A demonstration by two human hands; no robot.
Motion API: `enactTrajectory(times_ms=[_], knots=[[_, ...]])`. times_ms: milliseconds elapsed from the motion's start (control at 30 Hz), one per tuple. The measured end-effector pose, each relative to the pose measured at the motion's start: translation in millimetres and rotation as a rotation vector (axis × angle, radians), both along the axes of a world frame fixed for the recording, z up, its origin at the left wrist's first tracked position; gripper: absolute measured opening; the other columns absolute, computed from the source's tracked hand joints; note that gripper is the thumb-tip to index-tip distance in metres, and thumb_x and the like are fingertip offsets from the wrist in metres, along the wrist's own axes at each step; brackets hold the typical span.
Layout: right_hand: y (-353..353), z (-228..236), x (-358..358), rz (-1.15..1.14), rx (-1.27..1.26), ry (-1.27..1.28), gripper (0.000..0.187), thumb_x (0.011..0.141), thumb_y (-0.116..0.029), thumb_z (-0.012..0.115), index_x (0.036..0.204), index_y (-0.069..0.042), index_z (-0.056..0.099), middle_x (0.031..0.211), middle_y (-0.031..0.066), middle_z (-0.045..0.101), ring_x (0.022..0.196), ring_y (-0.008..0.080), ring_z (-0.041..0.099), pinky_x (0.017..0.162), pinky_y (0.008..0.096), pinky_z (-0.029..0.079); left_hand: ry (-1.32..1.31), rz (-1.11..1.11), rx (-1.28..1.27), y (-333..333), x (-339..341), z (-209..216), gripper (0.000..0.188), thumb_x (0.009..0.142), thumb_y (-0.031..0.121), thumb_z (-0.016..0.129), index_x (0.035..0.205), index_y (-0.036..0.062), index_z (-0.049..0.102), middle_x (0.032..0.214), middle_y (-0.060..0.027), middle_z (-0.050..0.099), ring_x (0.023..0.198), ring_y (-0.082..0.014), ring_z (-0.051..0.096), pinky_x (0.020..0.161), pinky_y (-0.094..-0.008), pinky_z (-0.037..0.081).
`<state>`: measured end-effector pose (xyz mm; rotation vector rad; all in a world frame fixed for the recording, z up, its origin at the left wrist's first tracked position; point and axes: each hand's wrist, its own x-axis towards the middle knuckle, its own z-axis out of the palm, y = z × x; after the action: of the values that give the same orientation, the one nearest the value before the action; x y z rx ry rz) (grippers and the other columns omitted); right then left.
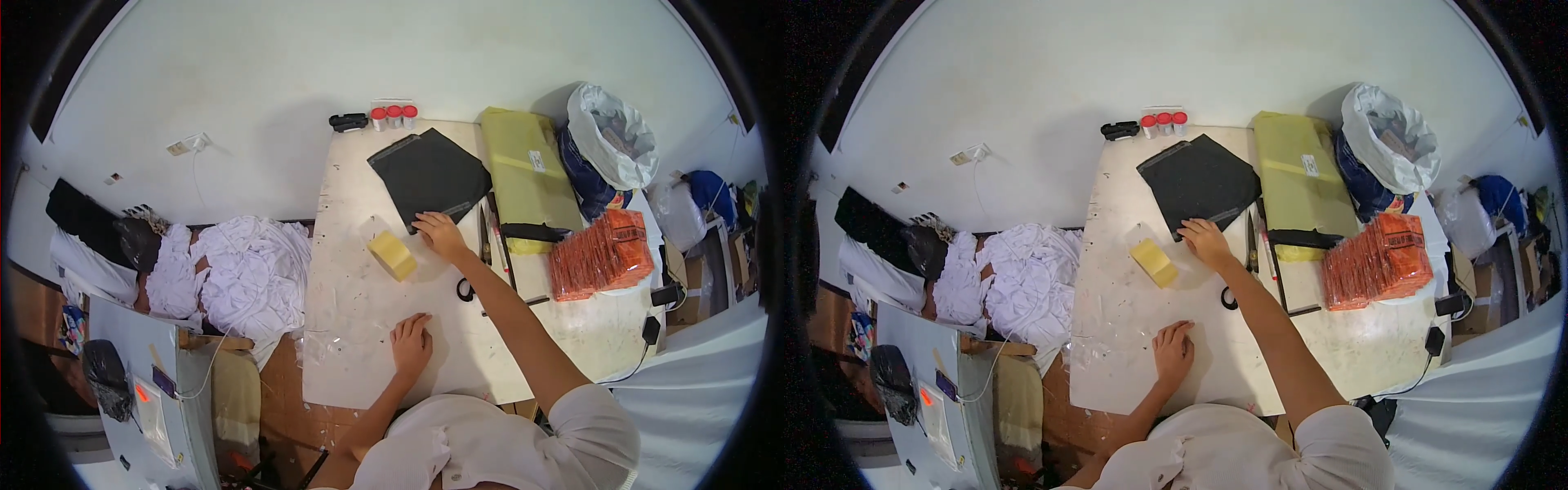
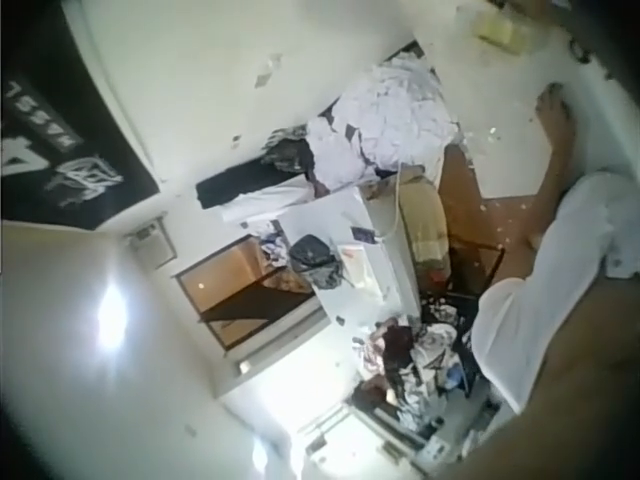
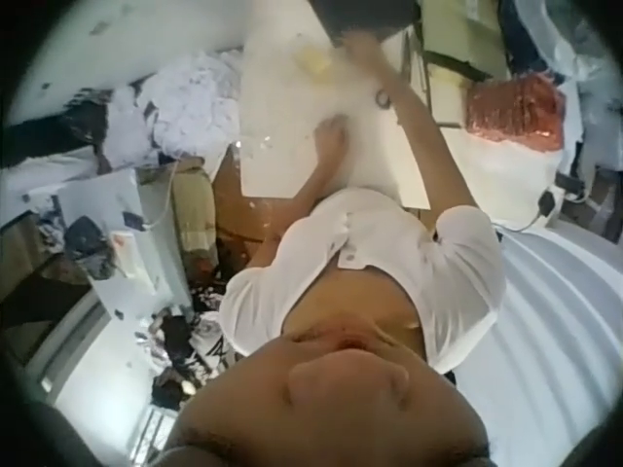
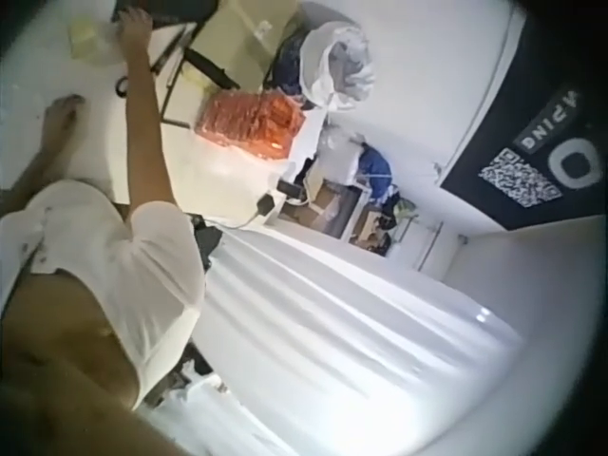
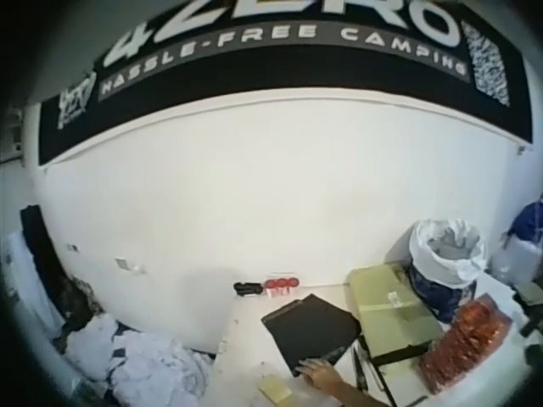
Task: Marking black fabric squares with a red pen and applying clear adhesive tape to them.
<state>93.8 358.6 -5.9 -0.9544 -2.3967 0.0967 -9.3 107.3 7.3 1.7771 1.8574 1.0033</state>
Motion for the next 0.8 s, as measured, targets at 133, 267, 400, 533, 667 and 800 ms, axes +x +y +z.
enactTrajectory(times_ms=[133, 267, 400, 533, 667, 800], knots=[[6, 8, -6, 0.001, 0.095, 0.018, 0.015, 0.074, -0.011, 0.061, 0.088, -0.007, 0.064, 0.100, 0.0073, 0.064, 0.095, 0.0259, 0.057, 0.083, 0.0367, 0.044, -0.009, -0.003, 0.001, -1, 0, 1, 0.033, 0.074, 0.005, 0.056, 0.106, 0.0143, 0.058, 0.112, -0.0005, 0.056, 0.104, -0.0229, 0.048, 0.088, -0.0371, 0.034], [16, 22, -12, -0.100, -0.191, 0.086, 0.007, 0.075, -0.009, 0.060, 0.081, -0.006, 0.063, 0.079, 0.0105, 0.065, 0.077, 0.0282, 0.060, 0.069, 0.0368, 0.048, 0.008, -0.005, -0.007, -1, 0, 3, 0.032, 0.074, 0.006, 0.056, 0.105, 0.0145, 0.059, 0.112, -0.0004, 0.056, 0.105, -0.0228, 0.048, 0.088, -0.0369, 0.034], [23, 22, -5, -0.198, -0.400, 0.304, 0.011, 0.077, -0.008, 0.059, 0.088, -0.007, 0.060, 0.070, 0.0124, 0.063, 0.070, 0.0277, 0.062, 0.061, 0.0337, 0.049, 0.018, -0.017, -0.004, 0, 1, 1, 0.034, 0.074, 0.007, 0.056, 0.108, 0.0136, 0.058, 0.111, -0.0013, 0.056, 0.104, -0.0233, 0.048, 0.088, -0.0372, 0.034], [21, 24, -8, -0.277, -0.512, 0.508, 0.023, 0.077, -0.003, 0.058, 0.099, -0.008, 0.057, 0.071, 0.0120, 0.062, 0.067, 0.0234, 0.063, 0.062, 0.0296, 0.049, 0.014, 0.018, -0.044, 0, 1, 2, 0.042, 0.074, 0.008, 0.056, 0.115, 0.0121, 0.053, 0.112, -0.0025, 0.056, 0.103, -0.0237, 0.048, 0.089, -0.0375, 0.033], [25, 23, -3, -0.229, -0.500, 0.563, 0.037, 0.072, 0.005, 0.055, 0.107, -0.009, 0.055, 0.076, 0.0144, 0.061, 0.067, 0.0244, 0.062, 0.062, 0.0309, 0.049, 0.020, -0.004, -0.074, 2, 0, 2, 0.050, 0.074, 0.008, 0.055, 0.123, 0.0107, 0.046, 0.114, -0.0033, 0.055, 0.104, -0.0237, 0.047, 0.089, -0.0379, 0.033], [25, 21, -2, -0.139, -0.509, 0.509, 0.041, 0.069, 0.009, 0.053, 0.106, -0.009, 0.059, 0.081, 0.0142, 0.062, 0.065, 0.0226, 0.061, 0.062, 0.0284, 0.048, 0.021, -0.008, -0.082, 0, 0, 1, 0.048, 0.075, 0.008, 0.054, 0.122, 0.0114, 0.047, 0.115, -0.0033, 0.054, 0.104, -0.0238, 0.047, 0.089, -0.0380, 0.033]])
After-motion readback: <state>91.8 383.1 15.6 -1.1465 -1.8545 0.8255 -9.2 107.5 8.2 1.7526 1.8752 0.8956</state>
